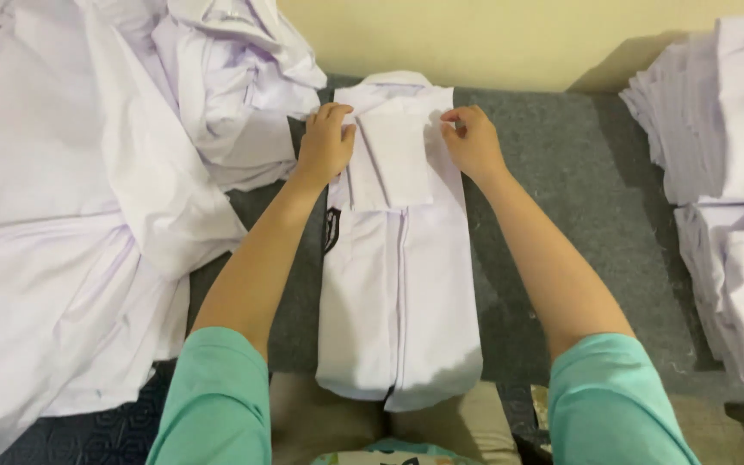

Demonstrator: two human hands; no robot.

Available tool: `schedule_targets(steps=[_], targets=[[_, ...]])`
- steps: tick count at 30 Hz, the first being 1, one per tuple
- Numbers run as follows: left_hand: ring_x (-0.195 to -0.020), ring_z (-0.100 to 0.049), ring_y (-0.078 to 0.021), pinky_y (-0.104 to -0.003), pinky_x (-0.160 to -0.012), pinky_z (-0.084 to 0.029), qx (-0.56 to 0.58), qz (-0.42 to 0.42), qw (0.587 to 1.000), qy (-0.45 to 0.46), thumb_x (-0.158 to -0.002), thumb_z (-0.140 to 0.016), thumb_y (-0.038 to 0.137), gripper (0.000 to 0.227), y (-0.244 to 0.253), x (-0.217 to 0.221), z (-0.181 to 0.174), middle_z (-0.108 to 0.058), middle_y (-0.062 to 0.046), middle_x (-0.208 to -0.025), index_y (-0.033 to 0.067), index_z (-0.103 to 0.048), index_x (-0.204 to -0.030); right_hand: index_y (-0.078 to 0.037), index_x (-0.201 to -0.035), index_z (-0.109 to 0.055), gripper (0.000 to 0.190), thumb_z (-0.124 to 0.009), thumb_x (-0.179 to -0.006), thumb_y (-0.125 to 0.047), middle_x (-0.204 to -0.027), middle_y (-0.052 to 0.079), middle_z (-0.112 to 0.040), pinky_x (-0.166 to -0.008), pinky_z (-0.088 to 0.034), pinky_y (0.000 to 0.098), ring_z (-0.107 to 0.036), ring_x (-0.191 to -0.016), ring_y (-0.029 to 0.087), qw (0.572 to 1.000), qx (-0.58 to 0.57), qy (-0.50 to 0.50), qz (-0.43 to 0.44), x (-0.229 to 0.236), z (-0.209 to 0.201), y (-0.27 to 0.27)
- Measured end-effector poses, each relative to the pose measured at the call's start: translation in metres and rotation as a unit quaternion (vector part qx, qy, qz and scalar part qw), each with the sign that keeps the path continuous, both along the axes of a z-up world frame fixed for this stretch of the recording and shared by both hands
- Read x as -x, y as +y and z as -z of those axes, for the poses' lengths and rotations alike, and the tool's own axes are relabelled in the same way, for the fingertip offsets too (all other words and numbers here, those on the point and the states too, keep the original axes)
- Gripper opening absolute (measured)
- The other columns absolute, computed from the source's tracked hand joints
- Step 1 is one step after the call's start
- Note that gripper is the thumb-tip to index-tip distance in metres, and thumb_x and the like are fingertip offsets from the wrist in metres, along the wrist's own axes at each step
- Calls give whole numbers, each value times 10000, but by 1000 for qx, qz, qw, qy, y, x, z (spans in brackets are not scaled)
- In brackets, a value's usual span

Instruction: Folding a white collared shirt into a compact rectangle on a workbench in a factory.

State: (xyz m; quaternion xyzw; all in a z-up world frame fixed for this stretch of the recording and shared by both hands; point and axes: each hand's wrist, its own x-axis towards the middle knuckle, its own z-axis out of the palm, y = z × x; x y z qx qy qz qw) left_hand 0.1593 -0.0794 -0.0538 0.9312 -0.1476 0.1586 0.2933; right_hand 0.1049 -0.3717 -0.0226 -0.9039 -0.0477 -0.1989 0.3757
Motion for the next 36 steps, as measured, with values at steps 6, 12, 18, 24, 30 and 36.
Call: schedule_targets(steps=[6,12,18,24,30,36], targets=[[-1197,-589,-288,-406,-984,-522,72,51,996,2,-971,-679,218,256,7,-64,7,-593,-18,-1210,176,-700,-1222,-173,-1228,-731,279,-638,-966,-150,-1151,82,-693,-841,-590,415,-713,-987,306,997,-69,31,1,-60,13,-9],[-976,-686,-206,-375,-874,-560,112,28,990,77,-881,-709,358,191,16,-62,-18,-627,26,-1067,270,-722,-1050,-164,-1186,-756,225,-716,-987,-260,-1188,81,-651,-889,-556,433,-668,-1046,302,996,-77,38,17,-73,20,-16],[-962,-726,-166,-304,-840,-571,207,47,970,122,-869,-749,314,187,23,-70,-14,-714,21,-1094,279,-753,-1052,-169,-1175,-771,195,-746,-982,-165,-975,57,-698,-834,-550,340,-655,-934,178,990,-141,6,-28,-85,30,-31],[-958,-704,-193,-368,-856,-557,203,57,971,110,-872,-743,306,199,24,-76,-6,-702,-38,-1062,201,-724,-1040,-123,-1071,-736,165,-664,-951,-35,-955,54,-693,-557,-571,213,-635,-830,123,980,-188,50,-32,-67,12,-27],[-1052,-659,-312,-457,-915,-531,91,85,987,104,-1013,-576,327,211,13,-59,-34,-634,-102,-1081,144,-657,-1077,-171,-1182,-735,252,-633,-983,-56,-1009,83,-694,-777,-561,365,-647,-952,201,992,-111,23,-50,-80,29,-29],[-855,-660,-294,-419,-784,-544,166,107,977,82,-1010,-502,216,209,20,-80,-9,-650,-120,-862,93,-660,-950,-156,-1080,-704,137,-678,-948,-132,-913,96,-688,-718,-545,388,-658,-852,249,996,-87,25,-6,-81,33,-27]])
